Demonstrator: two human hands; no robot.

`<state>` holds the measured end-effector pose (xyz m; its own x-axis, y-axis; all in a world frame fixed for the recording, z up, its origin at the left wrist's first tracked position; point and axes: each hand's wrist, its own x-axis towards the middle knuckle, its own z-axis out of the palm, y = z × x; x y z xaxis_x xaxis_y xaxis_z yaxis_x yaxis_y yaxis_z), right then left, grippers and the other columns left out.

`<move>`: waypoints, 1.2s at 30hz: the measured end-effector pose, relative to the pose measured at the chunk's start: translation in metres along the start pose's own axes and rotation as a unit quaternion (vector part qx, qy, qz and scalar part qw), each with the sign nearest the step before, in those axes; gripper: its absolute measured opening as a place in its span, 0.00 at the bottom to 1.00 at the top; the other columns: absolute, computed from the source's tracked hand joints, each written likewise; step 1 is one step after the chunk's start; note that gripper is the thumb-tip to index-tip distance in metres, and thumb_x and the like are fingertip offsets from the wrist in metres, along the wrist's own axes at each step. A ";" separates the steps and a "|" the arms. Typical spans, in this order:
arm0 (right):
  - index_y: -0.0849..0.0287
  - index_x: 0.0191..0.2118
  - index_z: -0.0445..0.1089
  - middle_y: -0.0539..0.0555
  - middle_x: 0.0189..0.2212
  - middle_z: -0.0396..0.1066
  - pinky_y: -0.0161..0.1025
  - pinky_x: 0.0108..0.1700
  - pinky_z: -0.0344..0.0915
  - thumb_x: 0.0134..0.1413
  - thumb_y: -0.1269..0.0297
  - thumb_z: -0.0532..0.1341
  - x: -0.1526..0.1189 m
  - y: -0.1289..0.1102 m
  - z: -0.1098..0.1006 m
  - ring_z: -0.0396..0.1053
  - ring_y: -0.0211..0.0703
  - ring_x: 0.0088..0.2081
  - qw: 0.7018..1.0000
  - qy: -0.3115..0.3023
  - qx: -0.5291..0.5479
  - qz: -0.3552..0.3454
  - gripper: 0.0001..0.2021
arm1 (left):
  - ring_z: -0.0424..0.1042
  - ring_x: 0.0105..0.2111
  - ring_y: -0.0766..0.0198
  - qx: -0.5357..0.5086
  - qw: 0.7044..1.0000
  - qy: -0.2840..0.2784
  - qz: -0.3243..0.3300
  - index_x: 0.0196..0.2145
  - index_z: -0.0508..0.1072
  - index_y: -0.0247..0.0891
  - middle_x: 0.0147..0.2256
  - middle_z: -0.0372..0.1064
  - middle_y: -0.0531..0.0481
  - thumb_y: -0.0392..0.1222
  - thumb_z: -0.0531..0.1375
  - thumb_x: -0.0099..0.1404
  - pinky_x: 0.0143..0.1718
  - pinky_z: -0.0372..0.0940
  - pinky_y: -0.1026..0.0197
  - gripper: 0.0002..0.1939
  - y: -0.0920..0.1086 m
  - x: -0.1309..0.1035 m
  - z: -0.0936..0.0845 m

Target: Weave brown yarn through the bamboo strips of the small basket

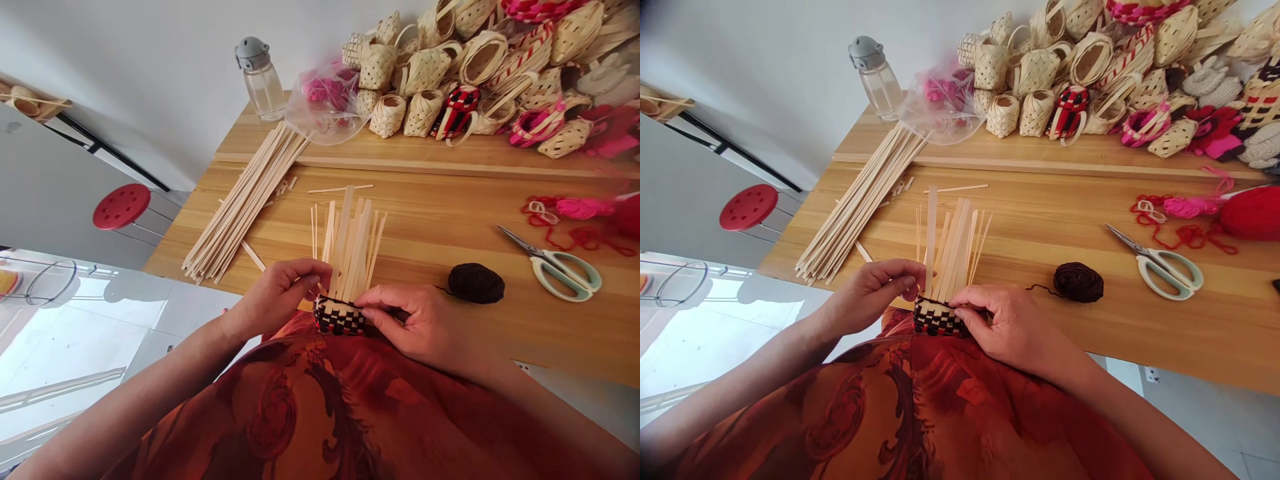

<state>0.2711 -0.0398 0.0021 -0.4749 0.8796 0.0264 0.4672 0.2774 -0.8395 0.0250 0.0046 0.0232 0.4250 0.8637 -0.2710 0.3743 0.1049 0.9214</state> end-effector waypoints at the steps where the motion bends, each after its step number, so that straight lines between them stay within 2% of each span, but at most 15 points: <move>1: 0.52 0.45 0.77 0.48 0.39 0.81 0.35 0.41 0.69 0.64 0.69 0.60 0.000 0.001 0.000 0.77 0.39 0.37 1.000 0.000 -0.003 -0.002 0.09 | 0.72 0.34 0.66 0.008 1.000 0.001 0.006 0.42 0.78 0.36 0.34 0.75 0.51 0.36 0.55 0.69 0.39 0.69 0.63 0.11 0.000 0.000 0.000; 5: 0.53 0.45 0.77 0.50 0.39 0.81 0.36 0.42 0.70 0.64 0.69 0.60 -0.001 0.000 0.000 0.77 0.41 0.38 1.000 0.000 -0.007 -0.001 0.09 | 0.73 0.37 0.64 0.024 0.999 -0.008 0.025 0.44 0.78 0.37 0.36 0.75 0.51 0.36 0.54 0.69 0.41 0.69 0.62 0.13 -0.001 0.001 -0.001; 10: 0.55 0.45 0.77 0.51 0.38 0.81 0.35 0.39 0.69 0.63 0.69 0.61 0.001 -0.008 -0.009 0.77 0.40 0.36 0.999 -0.028 -0.017 0.007 0.08 | 0.73 0.34 0.65 0.036 0.999 -0.026 0.031 0.44 0.78 0.38 0.35 0.75 0.51 0.37 0.53 0.70 0.39 0.70 0.62 0.13 -0.003 0.004 -0.002; 14: 0.54 0.45 0.77 0.51 0.37 0.80 0.35 0.38 0.68 0.62 0.69 0.63 0.002 -0.011 -0.013 0.76 0.40 0.36 0.998 -0.033 -0.043 -0.012 0.08 | 0.73 0.34 0.66 0.034 0.998 -0.031 0.031 0.45 0.78 0.37 0.35 0.76 0.51 0.37 0.54 0.70 0.39 0.70 0.63 0.13 -0.003 0.005 -0.002; 21: 0.54 0.40 0.76 0.50 0.32 0.77 0.38 0.37 0.65 0.63 0.67 0.62 0.000 -0.007 -0.016 0.72 0.41 0.33 0.994 0.005 -0.098 -0.041 0.05 | 0.73 0.32 0.65 0.023 0.999 -0.036 0.026 0.47 0.77 0.37 0.35 0.76 0.50 0.39 0.54 0.71 0.38 0.70 0.62 0.14 -0.004 0.005 -0.003; 27: 0.55 0.39 0.76 0.52 0.32 0.76 0.39 0.39 0.66 0.64 0.66 0.61 0.007 -0.016 -0.024 0.72 0.42 0.34 0.989 0.061 -0.117 -0.065 0.05 | 0.70 0.31 0.66 0.017 0.998 -0.059 0.023 0.47 0.77 0.36 0.35 0.76 0.50 0.39 0.54 0.71 0.38 0.68 0.62 0.13 -0.002 0.006 -0.003; 36: 0.54 0.39 0.75 0.52 0.32 0.77 0.40 0.39 0.66 0.64 0.67 0.61 0.007 -0.015 -0.024 0.72 0.42 0.34 0.989 0.057 -0.117 -0.066 0.05 | 0.71 0.32 0.65 0.019 0.999 -0.046 0.011 0.45 0.77 0.37 0.34 0.75 0.51 0.40 0.54 0.70 0.38 0.69 0.61 0.12 0.000 0.007 -0.002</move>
<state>0.2792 -0.0285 0.0280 -0.4626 0.8638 0.1997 0.5727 0.4631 -0.6764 0.0262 0.0110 0.0215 0.5073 0.8163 -0.2762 0.3934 0.0658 0.9170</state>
